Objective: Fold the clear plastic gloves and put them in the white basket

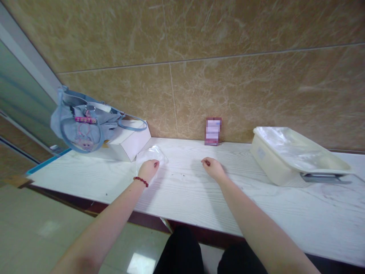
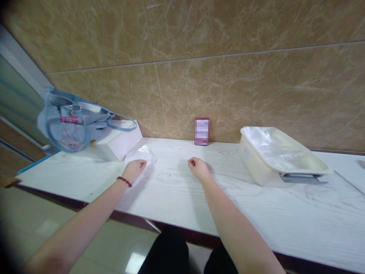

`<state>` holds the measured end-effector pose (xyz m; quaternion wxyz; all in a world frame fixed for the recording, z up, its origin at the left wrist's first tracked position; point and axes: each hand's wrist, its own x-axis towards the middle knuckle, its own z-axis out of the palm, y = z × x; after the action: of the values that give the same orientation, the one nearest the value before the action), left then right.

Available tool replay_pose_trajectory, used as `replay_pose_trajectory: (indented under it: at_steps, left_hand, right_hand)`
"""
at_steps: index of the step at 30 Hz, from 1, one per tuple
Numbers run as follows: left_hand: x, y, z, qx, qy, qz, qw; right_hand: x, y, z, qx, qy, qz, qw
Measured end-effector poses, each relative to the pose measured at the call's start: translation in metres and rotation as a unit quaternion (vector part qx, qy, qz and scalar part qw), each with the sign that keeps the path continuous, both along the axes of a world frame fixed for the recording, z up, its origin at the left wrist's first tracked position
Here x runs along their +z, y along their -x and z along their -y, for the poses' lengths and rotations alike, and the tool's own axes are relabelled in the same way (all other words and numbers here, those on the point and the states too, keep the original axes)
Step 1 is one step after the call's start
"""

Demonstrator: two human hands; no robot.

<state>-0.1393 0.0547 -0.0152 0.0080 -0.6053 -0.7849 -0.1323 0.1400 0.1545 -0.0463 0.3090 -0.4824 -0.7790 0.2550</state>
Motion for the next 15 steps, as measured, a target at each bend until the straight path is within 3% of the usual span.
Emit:
replay_pose_trajectory:
  at_steps: [9, 15]
  left_hand:
    - [-0.003, 0.013, -0.002, 0.079, -0.069, 0.207, 0.973]
    - [-0.003, 0.023, -0.004, 0.097, -0.117, 0.272, 0.950]
  right_hand:
    - [0.001, -0.001, 0.005, 0.008, -0.008, 0.004, 1.000]
    - [0.029, 0.014, 0.030, 0.060, -0.067, -0.005, 0.996]
